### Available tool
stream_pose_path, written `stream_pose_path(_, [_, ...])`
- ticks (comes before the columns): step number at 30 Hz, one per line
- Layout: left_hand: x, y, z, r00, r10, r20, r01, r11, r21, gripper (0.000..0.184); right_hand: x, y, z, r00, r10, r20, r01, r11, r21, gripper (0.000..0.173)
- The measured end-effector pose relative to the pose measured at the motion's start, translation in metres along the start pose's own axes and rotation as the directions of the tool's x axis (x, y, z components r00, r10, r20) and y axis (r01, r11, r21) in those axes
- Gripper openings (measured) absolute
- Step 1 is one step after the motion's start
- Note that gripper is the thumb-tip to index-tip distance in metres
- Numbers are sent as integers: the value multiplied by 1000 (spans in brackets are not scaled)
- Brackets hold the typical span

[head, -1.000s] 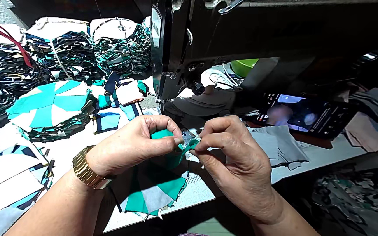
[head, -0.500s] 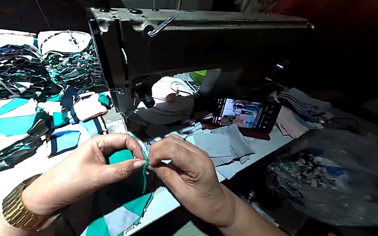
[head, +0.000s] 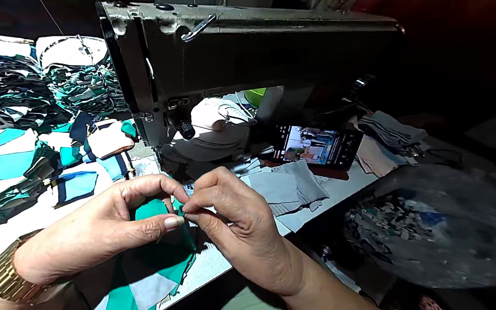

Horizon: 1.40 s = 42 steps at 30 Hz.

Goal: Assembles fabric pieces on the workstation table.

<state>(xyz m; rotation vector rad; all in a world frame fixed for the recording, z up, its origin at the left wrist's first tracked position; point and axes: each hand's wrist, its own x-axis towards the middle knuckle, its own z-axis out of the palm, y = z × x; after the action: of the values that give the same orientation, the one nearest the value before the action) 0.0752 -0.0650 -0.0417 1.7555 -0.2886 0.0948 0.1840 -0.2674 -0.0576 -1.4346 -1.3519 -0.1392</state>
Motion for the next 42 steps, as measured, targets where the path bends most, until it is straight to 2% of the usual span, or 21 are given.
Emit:
stream_pose_path(6, [-1,1,0,999,-12,-40,14,999,41,8,0,-2,0,999,8,42,-8,1000,0,8])
stream_pose_path(14, [-1,0,1,996,28,-86,-14,987,158,13,0,-1,1,999,-24,22,25,998,-66,9])
stream_pose_path(19, [-3,6,3,988,-82,-130,89,995,45,10,1,-2,4,999,-43,-21,40,988,-147,9])
stream_pose_path(23, [-3,7,2,984,-168,-60,165,985,-53,18,2,-3,6,997,-56,-43,49,985,-168,10])
stream_pose_path(25, [-3,8,3,976,-206,-69,200,977,-77,10,3,-2,6,997,-58,-49,50,987,-154,9])
stream_pose_path(27, [-3,13,2,962,-251,-108,238,964,-121,4,3,-2,2,999,2,-42,-5,997,-83,10])
stream_pose_path(30, [-2,17,1,943,-294,-156,264,946,-188,7,4,-4,-6,975,222,35,-224,968,115,17])
stream_pose_path(32, [-1,14,0,960,-234,-154,208,964,-168,6,7,-5,-10,937,330,118,-350,901,256,24])
stream_pose_path(34, [0,11,1,977,-143,-159,131,988,-86,5,8,0,-12,917,359,175,-397,867,302,26])
stream_pose_path(36, [1,11,2,984,-94,-148,93,996,-15,6,9,4,-11,923,335,192,-377,888,263,22])
stream_pose_path(38, [1,12,3,986,-94,-135,92,996,-17,6,10,4,-8,943,289,163,-320,922,219,16])
stream_pose_path(42, [0,15,2,976,-187,-110,175,978,-113,7,15,-4,1,977,214,16,-214,972,94,5])
